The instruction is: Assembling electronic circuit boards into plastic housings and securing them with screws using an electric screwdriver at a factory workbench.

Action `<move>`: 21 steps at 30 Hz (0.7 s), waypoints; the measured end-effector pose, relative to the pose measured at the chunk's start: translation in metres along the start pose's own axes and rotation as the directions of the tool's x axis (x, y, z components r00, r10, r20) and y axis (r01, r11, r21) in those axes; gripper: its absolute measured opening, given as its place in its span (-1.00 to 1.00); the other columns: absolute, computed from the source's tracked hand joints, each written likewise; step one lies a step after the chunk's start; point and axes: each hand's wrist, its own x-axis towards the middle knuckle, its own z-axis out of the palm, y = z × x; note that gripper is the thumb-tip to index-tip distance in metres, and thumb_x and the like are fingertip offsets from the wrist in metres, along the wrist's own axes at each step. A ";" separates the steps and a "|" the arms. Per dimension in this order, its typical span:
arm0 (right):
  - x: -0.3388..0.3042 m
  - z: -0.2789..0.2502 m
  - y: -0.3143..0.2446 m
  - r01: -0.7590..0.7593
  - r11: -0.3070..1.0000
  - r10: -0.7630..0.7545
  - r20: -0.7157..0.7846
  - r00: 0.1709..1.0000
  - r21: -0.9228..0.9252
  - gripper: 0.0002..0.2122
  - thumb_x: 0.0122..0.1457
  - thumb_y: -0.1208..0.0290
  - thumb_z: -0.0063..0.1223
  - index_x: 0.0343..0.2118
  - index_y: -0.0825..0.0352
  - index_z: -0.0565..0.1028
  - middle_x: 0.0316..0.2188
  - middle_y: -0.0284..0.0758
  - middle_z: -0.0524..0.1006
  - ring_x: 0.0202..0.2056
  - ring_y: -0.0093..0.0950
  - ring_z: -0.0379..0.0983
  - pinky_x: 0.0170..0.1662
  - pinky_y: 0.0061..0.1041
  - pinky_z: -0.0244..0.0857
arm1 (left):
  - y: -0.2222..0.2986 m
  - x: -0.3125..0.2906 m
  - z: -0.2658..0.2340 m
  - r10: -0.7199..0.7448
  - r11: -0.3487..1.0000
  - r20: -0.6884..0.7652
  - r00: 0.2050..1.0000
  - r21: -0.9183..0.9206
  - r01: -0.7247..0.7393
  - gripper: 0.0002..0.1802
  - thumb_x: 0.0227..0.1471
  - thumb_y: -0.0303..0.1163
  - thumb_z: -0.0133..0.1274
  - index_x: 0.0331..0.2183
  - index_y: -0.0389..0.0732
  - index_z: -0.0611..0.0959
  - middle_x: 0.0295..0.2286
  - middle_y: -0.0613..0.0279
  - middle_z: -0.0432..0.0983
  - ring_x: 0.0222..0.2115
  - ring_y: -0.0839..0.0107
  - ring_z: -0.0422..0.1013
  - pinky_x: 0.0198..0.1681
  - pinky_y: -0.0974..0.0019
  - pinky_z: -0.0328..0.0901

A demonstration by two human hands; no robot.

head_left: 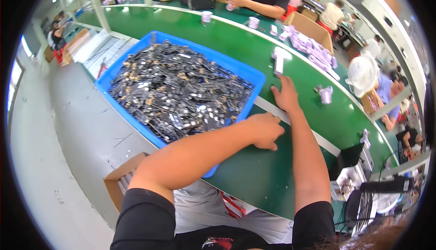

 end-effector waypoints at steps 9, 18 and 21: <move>0.042 0.001 -0.012 -0.159 0.928 0.234 0.196 0.952 -0.336 -0.48 0.26 0.13 0.13 0.27 0.09 0.36 0.14 -0.03 0.44 0.12 0.07 0.40 0.09 0.10 0.36 | 0.007 -0.001 -0.008 -0.049 0.997 0.020 0.999 -0.055 0.050 -0.45 0.01 -0.02 0.29 -0.07 -0.19 0.68 -0.04 -0.05 0.50 0.04 -0.08 0.41 0.02 -0.06 0.41; -0.019 -0.065 -0.004 -0.096 0.995 0.100 -0.251 0.963 0.027 -0.81 0.30 0.33 0.07 -0.15 0.29 0.36 -0.48 0.04 0.57 -0.41 0.12 0.53 -0.37 0.03 0.30 | -0.001 0.010 -0.023 0.027 0.994 -0.670 0.742 -0.060 -0.091 -0.43 0.03 -0.07 0.25 0.00 -0.19 0.56 -0.19 -0.02 0.50 -0.19 -0.05 0.41 -0.11 -0.04 0.32; -0.065 -0.126 -0.068 -0.069 0.998 0.069 -0.143 0.987 0.000 -0.84 0.30 0.41 0.07 -0.16 0.31 0.38 -0.50 0.03 0.55 -0.44 0.10 0.50 -0.39 0.01 0.26 | -0.005 0.005 -0.031 -0.034 0.967 -0.828 0.560 -0.169 -0.190 -0.40 0.12 -0.14 0.17 0.09 -0.28 0.49 -0.14 -0.13 0.43 -0.12 -0.13 0.35 -0.01 -0.05 0.27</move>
